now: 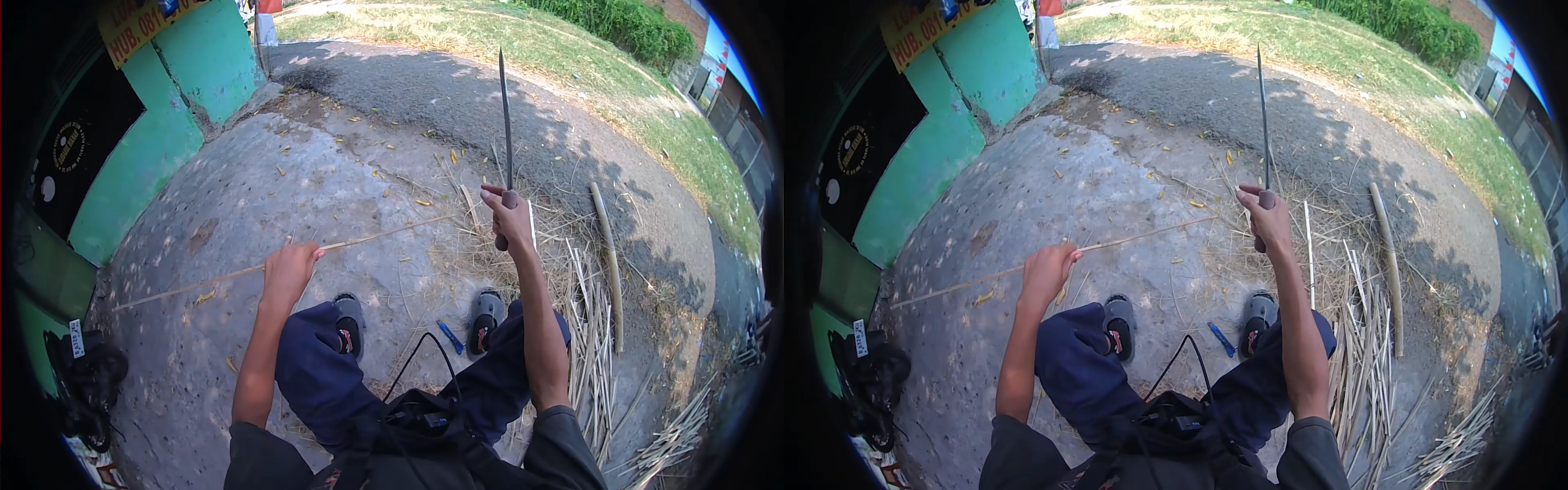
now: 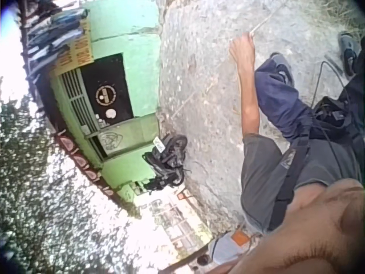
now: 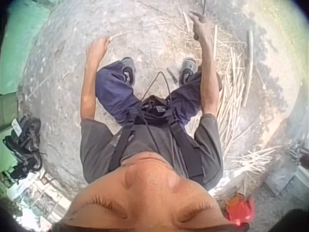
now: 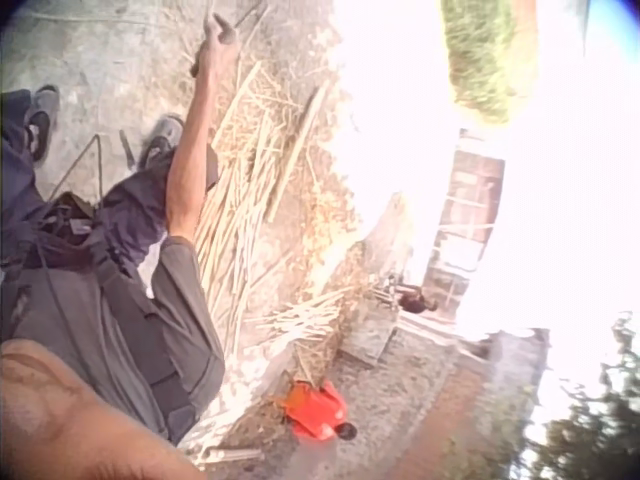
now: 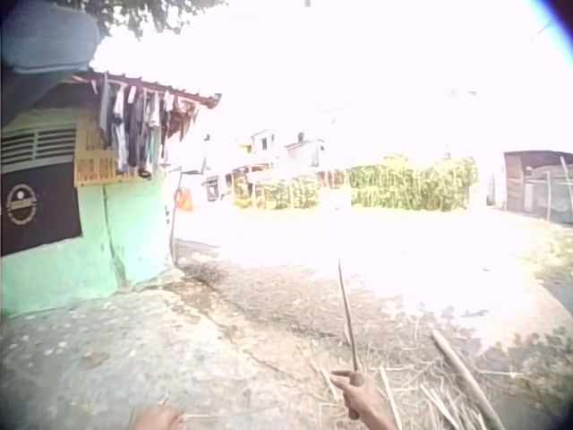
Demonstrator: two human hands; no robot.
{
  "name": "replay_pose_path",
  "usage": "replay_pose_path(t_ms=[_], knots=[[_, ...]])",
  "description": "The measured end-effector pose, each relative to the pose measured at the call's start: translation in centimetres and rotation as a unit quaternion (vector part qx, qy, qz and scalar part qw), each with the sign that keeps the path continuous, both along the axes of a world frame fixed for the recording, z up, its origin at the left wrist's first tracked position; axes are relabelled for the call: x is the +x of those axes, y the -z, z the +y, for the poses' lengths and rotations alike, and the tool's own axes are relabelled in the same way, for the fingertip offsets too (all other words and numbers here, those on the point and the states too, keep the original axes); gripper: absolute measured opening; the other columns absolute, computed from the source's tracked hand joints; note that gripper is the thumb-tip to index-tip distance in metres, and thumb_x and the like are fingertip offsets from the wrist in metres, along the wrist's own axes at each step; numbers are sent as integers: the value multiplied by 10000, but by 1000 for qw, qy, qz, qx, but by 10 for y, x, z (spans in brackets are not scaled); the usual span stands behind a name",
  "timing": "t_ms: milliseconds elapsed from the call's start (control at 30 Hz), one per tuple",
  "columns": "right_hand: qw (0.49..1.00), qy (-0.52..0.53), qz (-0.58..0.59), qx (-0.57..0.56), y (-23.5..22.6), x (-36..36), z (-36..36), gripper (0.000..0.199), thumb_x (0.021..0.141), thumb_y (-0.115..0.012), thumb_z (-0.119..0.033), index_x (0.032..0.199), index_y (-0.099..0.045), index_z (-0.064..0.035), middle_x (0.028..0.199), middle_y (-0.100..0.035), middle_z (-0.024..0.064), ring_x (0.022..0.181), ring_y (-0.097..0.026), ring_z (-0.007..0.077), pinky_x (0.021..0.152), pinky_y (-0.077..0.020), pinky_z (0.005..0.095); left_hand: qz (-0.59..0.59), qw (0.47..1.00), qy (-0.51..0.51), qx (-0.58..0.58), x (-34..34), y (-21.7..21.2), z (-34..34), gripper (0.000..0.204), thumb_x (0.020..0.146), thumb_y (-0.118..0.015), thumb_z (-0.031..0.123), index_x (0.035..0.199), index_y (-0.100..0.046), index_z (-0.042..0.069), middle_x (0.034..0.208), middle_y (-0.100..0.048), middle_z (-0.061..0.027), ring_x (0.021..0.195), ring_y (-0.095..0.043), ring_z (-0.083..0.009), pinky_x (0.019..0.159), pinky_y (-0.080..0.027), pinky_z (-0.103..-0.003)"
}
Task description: The person scrapes and shaves a bamboo strip with a machete.
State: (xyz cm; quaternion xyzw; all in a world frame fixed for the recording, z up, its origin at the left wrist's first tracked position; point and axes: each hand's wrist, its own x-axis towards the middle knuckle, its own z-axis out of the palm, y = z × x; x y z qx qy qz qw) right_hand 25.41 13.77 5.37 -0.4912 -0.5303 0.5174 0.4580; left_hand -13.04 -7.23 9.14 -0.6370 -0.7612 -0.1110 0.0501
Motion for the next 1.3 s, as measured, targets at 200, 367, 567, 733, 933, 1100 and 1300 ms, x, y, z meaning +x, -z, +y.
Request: replay_pose_path(t_ms=[200,367,567,733,933,1100,1300], knots=[[988,-98,-117,25,-6,-12,-32,364,919,-825,-327,1203,-804,-100,628,-528,-78,543,-446,31,516,-335,273,-4,996,92,-16,21,17,49,278,1009,-659,336,977,-750,75,869,-725,-166,870,-696,-390,773,-507,-524],[966,-161,-190,73,29,-30,-41,392,863,-865,-340,1156,-811,-86,724,-668,-2,670,-597,95,644,-487,309,-105,979,154,87,44,25,62,258,995,-691,331,959,-738,81,858,-722,-128,860,-686,-353,797,-467,-495],[948,-148,-276,63,32,-47,-48,403,845,-882,-417,937,-793,-35,735,-686,71,686,-630,140,672,-509,350,-119,982,127,72,52,16,52,230,974,-736,299,939,-696,75,809,-711,-97,770,-676,-314,762,-467,-480],[969,-113,-207,80,23,-55,-50,358,867,-883,-352,879,-757,-17,723,-669,32,672,-574,110,637,-472,324,-170,974,132,64,45,16,42,254,966,-751,308,951,-688,62,808,-716,-100,736,-693,-311,683,-510,-449],[970,-128,-181,98,23,-56,-40,345,877,-882,-333,943,-740,-26,755,-669,-1,714,-586,89,662,-483,300,-191,971,116,81,49,9,41,262,968,-756,294,944,-675,47,810,-713,-106,693,-690,-304,643,-522,-422],[975,-129,-147,110,9,-60,-40,355,883,-878,-343,962,-731,-31,774,-670,-8,730,-597,77,663,-489,283,-201,969,107,98,48,9,44,259,967,-761,274,925,-663,38,804,-709,-101,677,-693,-278,621,-523,-408],[978,-119,-138,105,13,-62,-37,311,901,-870,-300,988,-726,-38,788,-665,-18,743,-605,62,652,-485,263,-231,961,117,101,48,12,46,257,950,-783,269,940,-657,45,814,-710,-109,665,-686,-273,630,-531,-406]])
